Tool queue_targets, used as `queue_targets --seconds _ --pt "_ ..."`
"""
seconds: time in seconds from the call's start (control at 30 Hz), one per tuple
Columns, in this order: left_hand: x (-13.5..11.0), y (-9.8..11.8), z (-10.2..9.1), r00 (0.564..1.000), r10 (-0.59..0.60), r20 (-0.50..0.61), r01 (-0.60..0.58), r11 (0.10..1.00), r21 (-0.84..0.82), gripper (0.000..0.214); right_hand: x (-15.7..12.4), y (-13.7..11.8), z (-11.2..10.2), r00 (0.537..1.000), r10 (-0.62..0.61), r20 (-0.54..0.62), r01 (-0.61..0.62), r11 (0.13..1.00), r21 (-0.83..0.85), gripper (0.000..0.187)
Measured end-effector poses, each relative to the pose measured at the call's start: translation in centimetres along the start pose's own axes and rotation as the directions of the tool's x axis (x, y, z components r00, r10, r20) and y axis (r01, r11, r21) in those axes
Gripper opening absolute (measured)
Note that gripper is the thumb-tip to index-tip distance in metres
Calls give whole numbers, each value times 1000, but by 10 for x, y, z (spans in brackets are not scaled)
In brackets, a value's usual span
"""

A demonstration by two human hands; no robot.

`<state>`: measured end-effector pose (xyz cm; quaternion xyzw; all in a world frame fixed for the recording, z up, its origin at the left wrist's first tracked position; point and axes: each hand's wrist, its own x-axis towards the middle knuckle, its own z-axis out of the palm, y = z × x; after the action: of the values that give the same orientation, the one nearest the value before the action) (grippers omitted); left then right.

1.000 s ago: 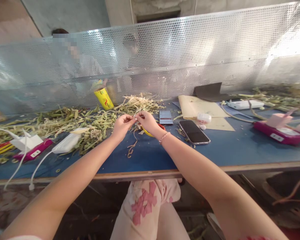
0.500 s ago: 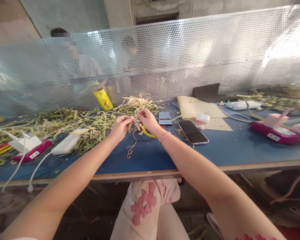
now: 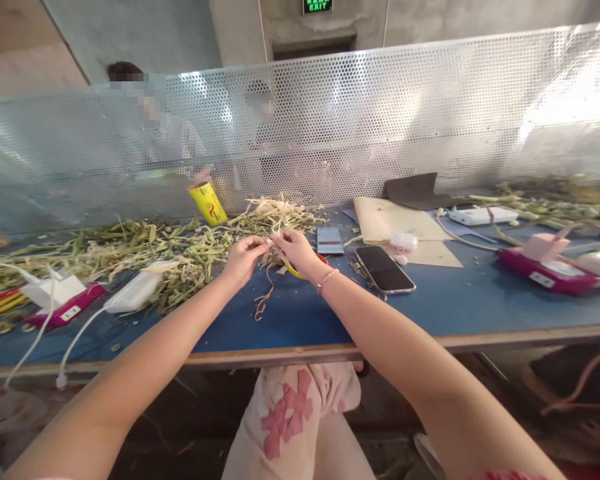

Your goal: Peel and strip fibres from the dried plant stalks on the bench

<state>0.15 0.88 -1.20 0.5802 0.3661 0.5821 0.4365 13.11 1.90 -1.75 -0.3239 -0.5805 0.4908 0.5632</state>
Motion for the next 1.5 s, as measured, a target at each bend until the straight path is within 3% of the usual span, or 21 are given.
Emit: queue_targets --seconds 0.17,0.37,0.53,0.67,0.87,0.97,1.1,1.2,1.33,1.5 --pt "1 0 -3 994 17 -104 -4 992 123 17 -3 -2 3 999 45 19 -45 999 22 38" --pt "-2 5 -3 983 -36 -182 60 990 127 16 -1 5 6 998 57 28 -58 998 36 41" --pt "0 4 -4 974 -44 -224 67 993 94 21 0 9 3 1000 -4 -3 4 999 -33 39" --pt "1 4 -6 983 -8 -185 33 990 134 22 2 11 2 1000 -24 -8 23 997 -71 40" --pt "-4 12 -4 984 168 -53 -139 924 355 13 0 8 2 998 -29 -51 23 992 -122 42" --pt "-5 13 -3 985 171 -16 -154 919 362 10 -3 3 2 999 -3 -46 -1 997 -76 43" --pt "-3 7 -2 988 144 -50 -128 960 248 10 -5 -3 2 999 39 -14 -38 999 38 43" --pt "-1 4 0 993 22 -117 -19 999 26 10 -4 -2 4 999 43 -22 -42 997 71 43" --pt "-1 5 3 980 -136 -146 100 968 -232 13 -2 3 6 997 57 -60 -51 994 96 43" --pt "-2 9 4 977 -189 -98 152 941 -303 14 -2 3 9 996 67 -50 -64 996 57 40"
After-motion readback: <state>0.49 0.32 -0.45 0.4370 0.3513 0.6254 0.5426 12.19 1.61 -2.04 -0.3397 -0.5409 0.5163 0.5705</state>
